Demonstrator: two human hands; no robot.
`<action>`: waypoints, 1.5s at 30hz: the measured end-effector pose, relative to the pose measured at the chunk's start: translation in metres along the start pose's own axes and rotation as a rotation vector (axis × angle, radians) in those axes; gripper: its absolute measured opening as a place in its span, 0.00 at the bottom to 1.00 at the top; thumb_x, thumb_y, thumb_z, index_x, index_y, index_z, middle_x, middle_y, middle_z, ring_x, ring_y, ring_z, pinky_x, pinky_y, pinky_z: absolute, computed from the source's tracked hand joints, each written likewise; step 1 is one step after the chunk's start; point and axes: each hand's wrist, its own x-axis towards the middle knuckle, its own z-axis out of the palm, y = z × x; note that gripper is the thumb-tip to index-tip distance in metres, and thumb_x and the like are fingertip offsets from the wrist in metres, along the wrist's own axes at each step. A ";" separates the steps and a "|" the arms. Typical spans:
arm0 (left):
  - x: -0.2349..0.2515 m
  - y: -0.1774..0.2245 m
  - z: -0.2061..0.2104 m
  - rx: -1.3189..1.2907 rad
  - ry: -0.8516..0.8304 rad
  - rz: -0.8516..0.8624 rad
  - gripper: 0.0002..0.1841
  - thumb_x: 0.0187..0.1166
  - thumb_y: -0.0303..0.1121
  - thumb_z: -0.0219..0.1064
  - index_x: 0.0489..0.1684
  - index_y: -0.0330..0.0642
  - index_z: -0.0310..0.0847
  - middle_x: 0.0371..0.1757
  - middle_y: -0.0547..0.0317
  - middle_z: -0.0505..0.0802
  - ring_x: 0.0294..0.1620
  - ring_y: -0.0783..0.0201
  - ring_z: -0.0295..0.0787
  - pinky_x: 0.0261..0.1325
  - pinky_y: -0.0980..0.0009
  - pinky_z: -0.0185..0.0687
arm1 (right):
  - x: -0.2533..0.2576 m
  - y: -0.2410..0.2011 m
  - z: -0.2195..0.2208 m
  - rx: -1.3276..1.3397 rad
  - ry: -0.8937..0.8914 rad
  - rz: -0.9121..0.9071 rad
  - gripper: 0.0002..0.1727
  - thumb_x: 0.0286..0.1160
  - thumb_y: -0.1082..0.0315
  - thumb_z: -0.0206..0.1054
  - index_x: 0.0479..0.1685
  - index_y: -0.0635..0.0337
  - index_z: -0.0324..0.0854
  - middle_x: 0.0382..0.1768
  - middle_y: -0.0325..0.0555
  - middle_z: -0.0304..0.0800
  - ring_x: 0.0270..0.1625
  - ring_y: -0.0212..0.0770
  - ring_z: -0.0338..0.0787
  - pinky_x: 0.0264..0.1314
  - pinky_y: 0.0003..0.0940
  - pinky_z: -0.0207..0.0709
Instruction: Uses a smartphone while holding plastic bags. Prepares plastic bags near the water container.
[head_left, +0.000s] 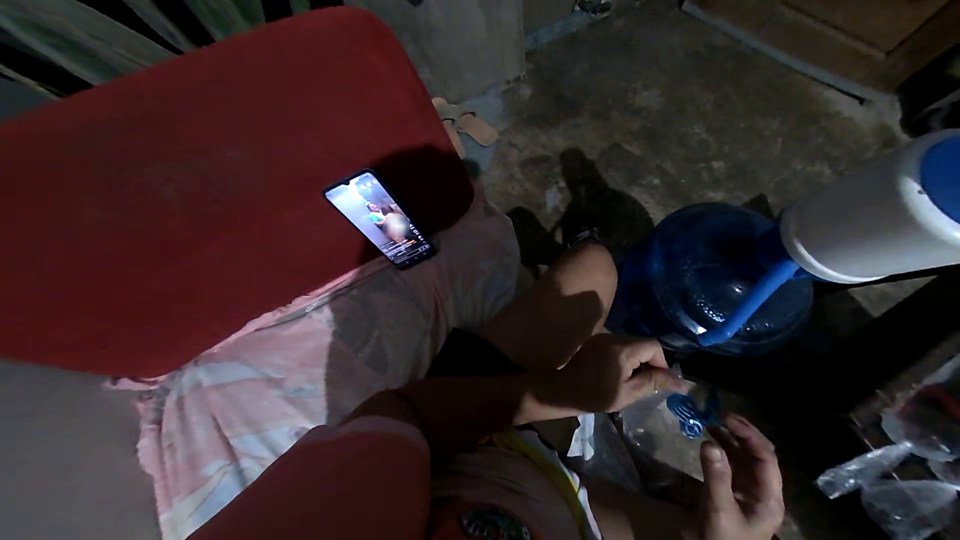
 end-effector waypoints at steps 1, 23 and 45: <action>-0.002 -0.004 0.006 0.020 0.006 0.054 0.16 0.83 0.35 0.66 0.34 0.26 0.82 0.24 0.48 0.86 0.24 0.67 0.79 0.31 0.76 0.74 | -0.001 -0.001 0.002 0.029 -0.017 0.014 0.20 0.80 0.44 0.67 0.64 0.40 0.82 0.66 0.17 0.83 0.73 0.18 0.78 0.74 0.20 0.74; -0.001 -0.004 0.035 -0.598 -0.270 -0.693 0.12 0.84 0.30 0.65 0.51 0.29 0.72 0.40 0.56 0.82 0.36 0.73 0.80 0.43 0.77 0.79 | -0.003 -0.003 0.015 -0.054 -0.103 0.104 0.18 0.66 0.62 0.76 0.38 0.71 0.81 0.41 0.39 0.85 0.43 0.13 0.86 0.48 0.09 0.82; -0.005 -0.014 0.037 -0.275 -0.381 -0.302 0.13 0.76 0.29 0.73 0.39 0.21 0.82 0.36 0.44 0.87 0.35 0.65 0.79 0.40 0.72 0.74 | -0.001 -0.007 0.011 -0.128 -0.050 0.170 0.06 0.66 0.78 0.64 0.36 0.76 0.77 0.33 0.35 0.84 0.36 0.08 0.81 0.42 0.05 0.77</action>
